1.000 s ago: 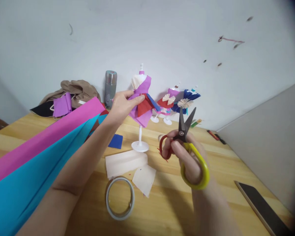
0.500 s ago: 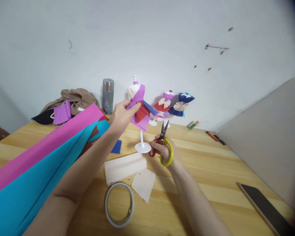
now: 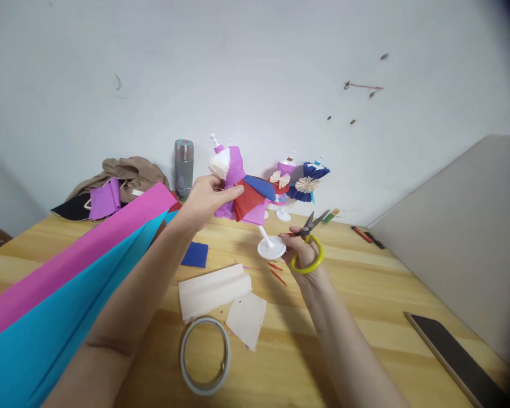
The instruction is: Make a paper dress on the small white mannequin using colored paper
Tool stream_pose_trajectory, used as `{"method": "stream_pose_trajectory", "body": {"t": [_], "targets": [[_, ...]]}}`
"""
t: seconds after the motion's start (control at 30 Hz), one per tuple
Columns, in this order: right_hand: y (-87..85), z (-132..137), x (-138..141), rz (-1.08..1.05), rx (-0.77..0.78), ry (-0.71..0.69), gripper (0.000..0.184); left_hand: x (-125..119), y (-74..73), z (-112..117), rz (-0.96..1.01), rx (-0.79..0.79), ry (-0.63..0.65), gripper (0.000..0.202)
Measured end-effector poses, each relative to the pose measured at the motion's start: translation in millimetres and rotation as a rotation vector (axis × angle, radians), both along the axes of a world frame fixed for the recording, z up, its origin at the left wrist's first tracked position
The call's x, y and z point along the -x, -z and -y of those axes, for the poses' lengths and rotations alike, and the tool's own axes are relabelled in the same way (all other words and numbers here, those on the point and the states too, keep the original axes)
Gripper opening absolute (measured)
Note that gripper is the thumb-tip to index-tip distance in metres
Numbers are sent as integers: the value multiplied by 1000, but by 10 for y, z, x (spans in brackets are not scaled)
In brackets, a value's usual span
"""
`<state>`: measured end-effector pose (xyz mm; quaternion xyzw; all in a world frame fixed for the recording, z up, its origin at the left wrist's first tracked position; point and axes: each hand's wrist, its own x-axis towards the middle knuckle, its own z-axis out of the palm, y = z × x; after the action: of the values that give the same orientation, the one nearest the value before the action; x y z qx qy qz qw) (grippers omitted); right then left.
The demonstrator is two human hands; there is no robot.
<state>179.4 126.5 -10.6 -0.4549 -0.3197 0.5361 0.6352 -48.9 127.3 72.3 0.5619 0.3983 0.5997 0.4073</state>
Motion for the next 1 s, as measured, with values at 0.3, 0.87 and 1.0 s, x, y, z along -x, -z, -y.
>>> {"method": "stream_pose_trajectory", "body": {"t": [0.3,0.87,1.0], "targets": [[20,-35,-15,3,-33,71,48,-5,-69,74,-220,100,35,36],[-199,-93,-443,266,-177,6,44,932,17,-178,-53,312,324,62],[-246,-65,-500,334,-207,-59,41,847,-138,-11,-289,311,343,54]]}}
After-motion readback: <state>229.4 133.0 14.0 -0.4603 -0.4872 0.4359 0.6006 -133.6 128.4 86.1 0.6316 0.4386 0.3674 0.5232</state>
